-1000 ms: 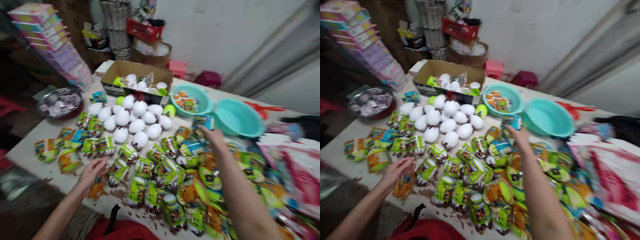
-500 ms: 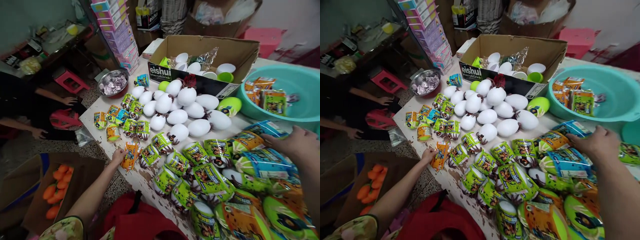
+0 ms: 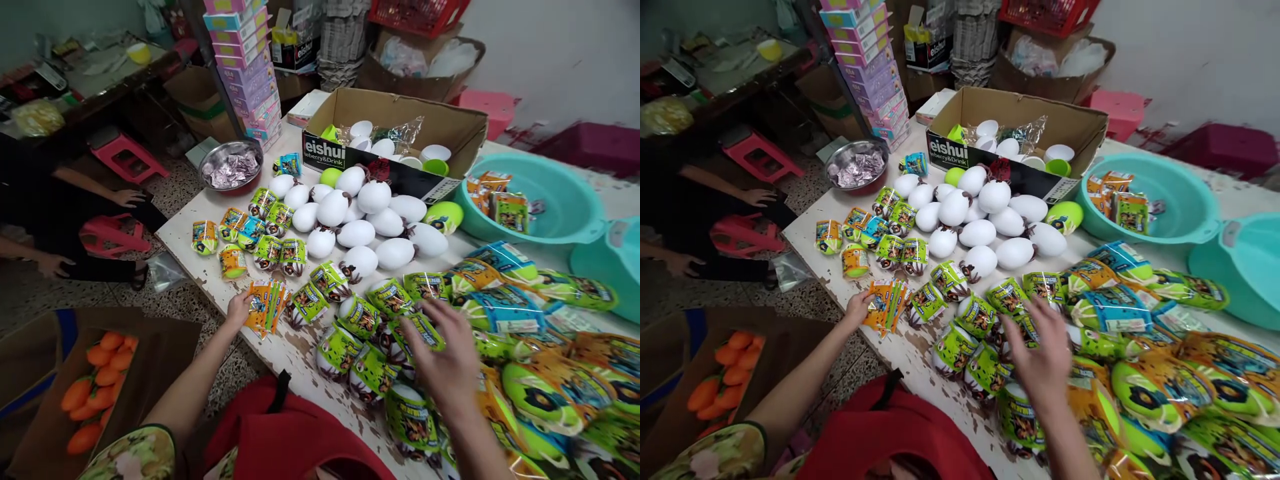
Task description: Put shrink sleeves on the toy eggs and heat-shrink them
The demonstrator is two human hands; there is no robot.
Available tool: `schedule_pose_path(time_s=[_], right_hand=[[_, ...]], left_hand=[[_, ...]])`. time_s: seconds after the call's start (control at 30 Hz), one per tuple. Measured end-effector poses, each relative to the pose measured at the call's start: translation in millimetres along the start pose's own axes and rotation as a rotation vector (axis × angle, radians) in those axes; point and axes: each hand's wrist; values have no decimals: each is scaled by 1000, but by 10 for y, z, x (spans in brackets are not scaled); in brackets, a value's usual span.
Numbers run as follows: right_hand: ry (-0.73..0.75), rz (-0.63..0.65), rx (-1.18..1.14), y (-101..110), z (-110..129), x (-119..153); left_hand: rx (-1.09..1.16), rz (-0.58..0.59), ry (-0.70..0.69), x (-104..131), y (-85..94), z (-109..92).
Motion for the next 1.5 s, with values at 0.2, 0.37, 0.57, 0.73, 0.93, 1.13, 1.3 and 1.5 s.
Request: schedule_pose_path(time_s=[0.2,0.37,0.57,0.73,0.93,1.13,1.3,1.5], right_hand=[[-59,465,-493,-753,924,665],[-265,726,-647,-1154,1112,906],[-574,916,-769,-1569,1166,1064],[-733,966,-881,-1889,1205,1130],[-907,979,-983,-2285,1258,1172],[-921,952,-1020,-2225,1337,1020],[-883,783,-956,-1913,1320,769],[-831,529,-769,-1487,1045,373]], left_hand=[[-88,-8,-76,-14,59,62],[-111,-100,-204,50,169,11],[-74,-96,-297,201,181,-58],[-44,-93,-218,205,171,-75],[128,-64,-138,173,280,-140],[362,21,-44,326,413,-407],[458,132,-82,506,363,-923],[408,148,-213,358,205,-1413]])
Point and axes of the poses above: each hand's wrist, its own x-axis away from the middle knuckle, its own y-axis out of the back of the hand, z = x × y, and after that the axes turned 6 degrees about -y, right-handed
